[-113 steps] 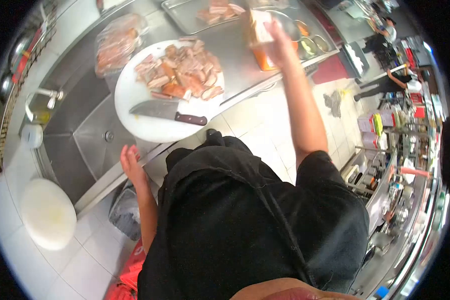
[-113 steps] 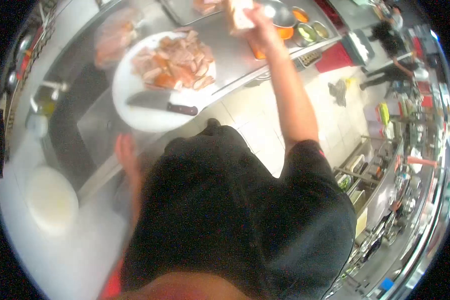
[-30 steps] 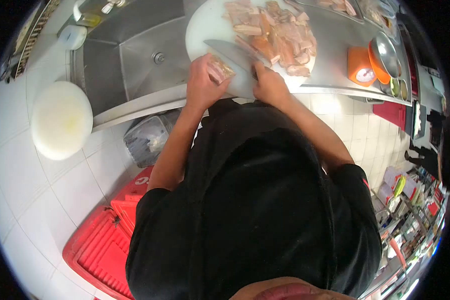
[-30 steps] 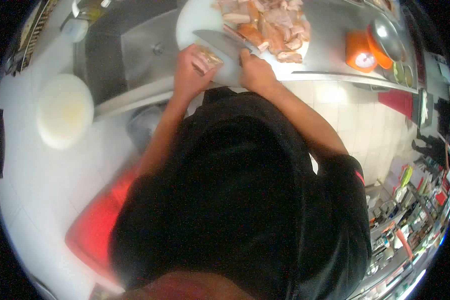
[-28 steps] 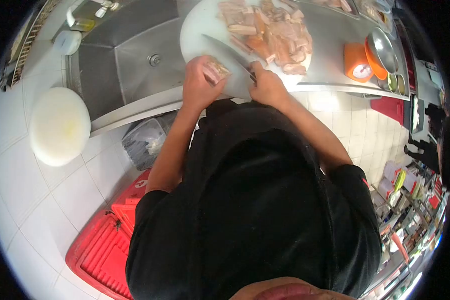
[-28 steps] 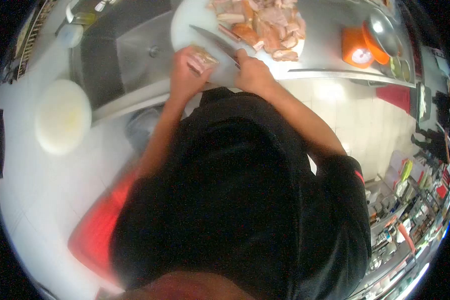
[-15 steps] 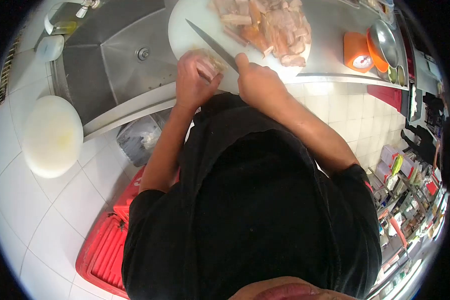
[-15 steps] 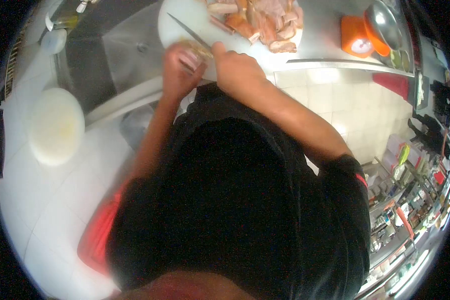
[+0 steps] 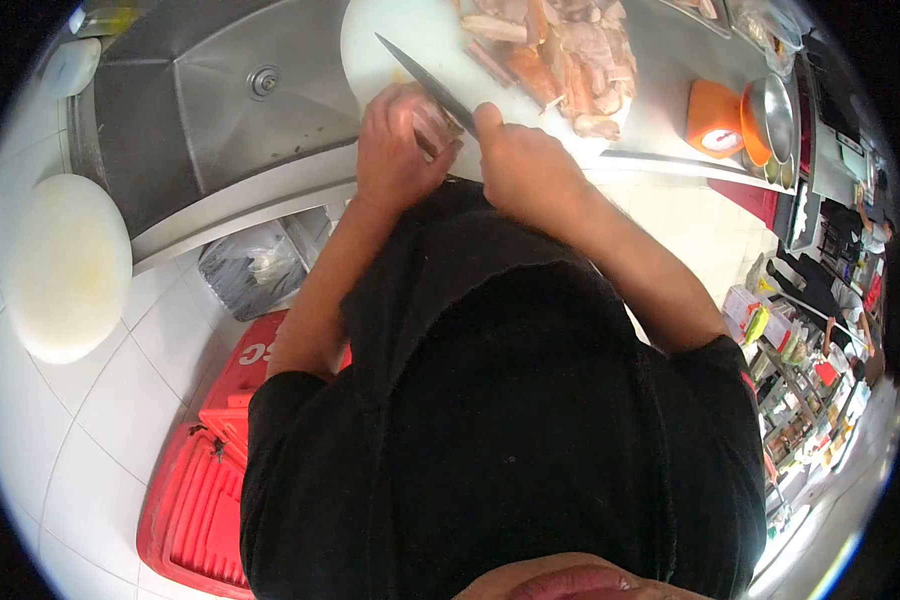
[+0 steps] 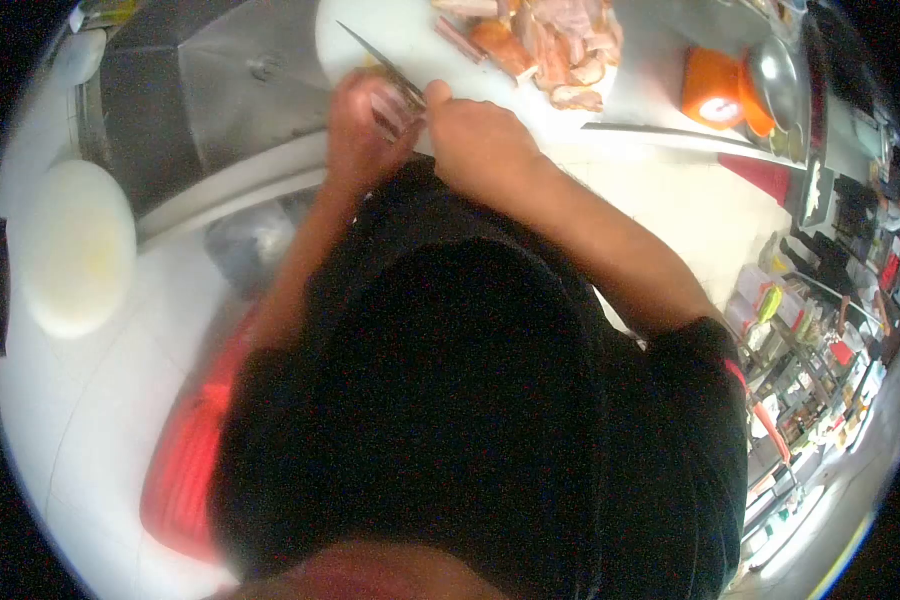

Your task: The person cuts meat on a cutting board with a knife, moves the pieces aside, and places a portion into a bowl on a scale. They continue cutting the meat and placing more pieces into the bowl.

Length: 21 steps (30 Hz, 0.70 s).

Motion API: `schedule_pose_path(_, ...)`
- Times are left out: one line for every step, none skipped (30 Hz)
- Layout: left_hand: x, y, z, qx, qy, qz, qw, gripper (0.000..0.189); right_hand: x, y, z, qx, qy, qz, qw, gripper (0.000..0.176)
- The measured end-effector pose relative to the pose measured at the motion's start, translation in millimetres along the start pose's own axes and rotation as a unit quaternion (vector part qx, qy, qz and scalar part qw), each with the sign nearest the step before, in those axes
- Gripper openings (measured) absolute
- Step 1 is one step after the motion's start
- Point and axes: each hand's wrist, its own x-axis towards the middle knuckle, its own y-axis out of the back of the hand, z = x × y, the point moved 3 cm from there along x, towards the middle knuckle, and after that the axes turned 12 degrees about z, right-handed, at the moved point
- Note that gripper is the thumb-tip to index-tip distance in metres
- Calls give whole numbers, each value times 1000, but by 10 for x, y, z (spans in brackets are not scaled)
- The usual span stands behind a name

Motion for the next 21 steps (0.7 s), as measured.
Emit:
schedule_pose_path(-16,-21,-29,-2,-5,-3,1000,76,19,30,-16,-2,6,-3,1000,30)
schedule_pose_path(-29,-50,-74,-4,-11,-6,1000,76,42,53,-23,-4,11,-5,1000,30)
schedule_pose_path(-53,-76,-107,-6,-16,-10,1000,76,57,69,-27,-5,18,4,1000,28)
schedule_pose_path(-83,-102,-135,-8,-12,-14,1000,75,69,79,-28,-6,25,14,1000,26)
schedule_pose_path(-80,-122,-154,-10,-9,-16,1000,75,97,92,-28,-8,33,25,999,24)
schedule_pose_path(-97,-131,-153,-7,-8,-15,1000,75,125,90,-31,-9,26,18,999,25)
schedule_pose_path(-111,-138,-150,-5,-8,-14,1000,75,155,83,-42,-9,18,11,1000,26)
schedule_pose_path(-83,-95,-102,1,-9,-9,1000,76,182,70,-52,-9,12,4,1000,27)
schedule_pose_path(-64,-70,-78,9,-12,-4,1000,76,202,53,-59,-12,11,-2,1000,26)
schedule_pose_path(-63,-69,-87,1,-10,1,1000,76,220,33,-69,-14,10,-8,1000,25)
schedule_pose_path(-70,-73,-100,-8,-8,7,1000,76,237,6,-81,-18,9,-13,1000,25)
schedule_pose_path(-72,-87,-101,-18,-6,14,1000,76,254,-17,-77,-14,5,-10,1000,25)
schedule_pose_path(-67,-95,-101,-19,-7,16,1000,76,270,-53,-64,-9,3,-7,1000,25)
schedule_pose_path(-58,-96,-105,-21,-9,18,1000,76,292,-95,-44,-4,-1,-4,1000,25)
schedule_pose_path(-61,-96,-100,-22,-11,18,1000,77,334,-152,0,-7,-7,-6,1000,25)
schedule_pose_path(-62,-96,-100,-31,-11,26,999,76,407,-218,56,-11,-12,-8,1000,26)
schedule_pose_path(-60,-81,-103,-39,-12,35,999,76,439,-286,82,-13,-16,-9,1000,27)
schedule_pose_path(-63,-69,-92,-49,-13,42,998,75,389,-380,99,-5,-32,-14,999,28)
schedule_pose_path(-53,-58,-104,-47,-7,39,998,75,353,-481,115,2,-45,-16,999,29)
schedule_pose_path(-45,-56,-114,-45,-2,38,998,75,343,-521,121,8,-58,-17,998,30)
schedule_pose_path(-59,-60,-102,-46,4,34,998,75,316,-542,132,10,-71,-24,997,30)
